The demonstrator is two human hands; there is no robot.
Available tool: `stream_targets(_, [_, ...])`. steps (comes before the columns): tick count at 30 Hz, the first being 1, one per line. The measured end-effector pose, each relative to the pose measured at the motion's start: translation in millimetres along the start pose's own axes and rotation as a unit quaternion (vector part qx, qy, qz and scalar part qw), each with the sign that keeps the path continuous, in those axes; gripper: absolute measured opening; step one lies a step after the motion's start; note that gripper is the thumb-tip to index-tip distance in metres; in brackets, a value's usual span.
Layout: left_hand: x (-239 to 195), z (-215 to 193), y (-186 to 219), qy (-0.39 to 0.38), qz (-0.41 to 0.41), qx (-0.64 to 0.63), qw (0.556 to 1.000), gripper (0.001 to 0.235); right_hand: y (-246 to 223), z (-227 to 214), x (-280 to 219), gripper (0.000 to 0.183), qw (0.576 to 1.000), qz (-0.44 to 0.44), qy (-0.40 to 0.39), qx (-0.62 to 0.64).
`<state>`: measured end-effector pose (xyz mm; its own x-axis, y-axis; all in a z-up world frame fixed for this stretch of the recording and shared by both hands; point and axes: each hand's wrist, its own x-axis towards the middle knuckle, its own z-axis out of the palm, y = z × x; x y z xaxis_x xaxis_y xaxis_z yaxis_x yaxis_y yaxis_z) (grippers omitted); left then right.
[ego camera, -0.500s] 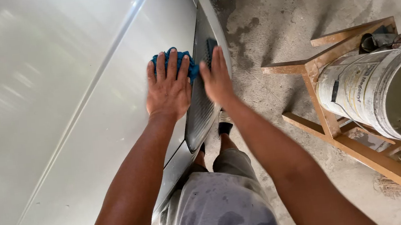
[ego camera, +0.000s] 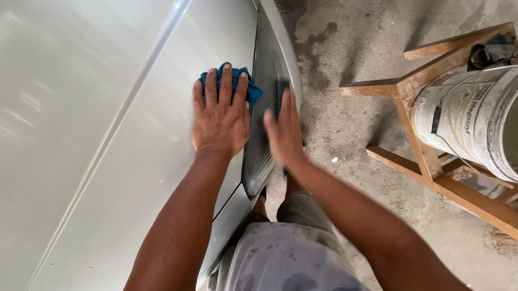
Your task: Sanding and polishing a car headlight with a cloth and water.
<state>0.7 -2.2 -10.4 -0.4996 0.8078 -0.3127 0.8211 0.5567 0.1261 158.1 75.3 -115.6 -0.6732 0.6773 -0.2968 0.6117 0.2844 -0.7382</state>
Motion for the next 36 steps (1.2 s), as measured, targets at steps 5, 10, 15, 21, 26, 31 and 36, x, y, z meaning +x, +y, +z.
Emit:
stream_targets(5, [-2.7, -4.7, 0.7, -0.009, -0.001, 0.011, 1.000, 0.062, 6.9, -12.3, 70.3, 0.099, 0.997, 0.060, -0.043, 0.034])
stream_targets(10, [-2.5, -6.7, 0.2, -0.009, -0.001, -0.001, 1.000, 0.061, -10.3, -14.2, -59.9, 0.091, 0.996, -0.086, -0.008, 0.020])
stream_targets(15, [-2.3, -5.2, 1.5, 0.010, 0.001, 0.000, 1.000, 0.061, 0.7, -6.1, -91.6, 0.089, 0.997, -0.068, -0.035, -0.021])
stream_targets(21, [-1.4, -0.5, 1.7, 0.007, -0.001, 0.018, 1.000, 0.060, 34.8, -6.0, 80.3, 0.102, 0.976, 0.147, -0.048, 0.156])
stream_targets(26, [-0.7, -1.6, 1.1, -0.002, -0.001, 0.011, 1.000, 0.060, 9.1, -13.6, 7.0, 0.107, 0.990, 0.088, -0.064, 0.087])
stream_targets(31, [-1.1, -10.9, 3.4, -0.010, 0.003, 0.007, 1.000, 0.061, -2.4, -22.7, -65.7, 0.107, 0.995, -0.053, -0.085, 0.004])
stream_targets(36, [-1.0, -3.2, 0.8, 0.010, 0.005, 0.001, 1.000, 0.061, 53.8, 3.4, 33.2, 0.102, 0.991, 0.103, -0.026, 0.081])
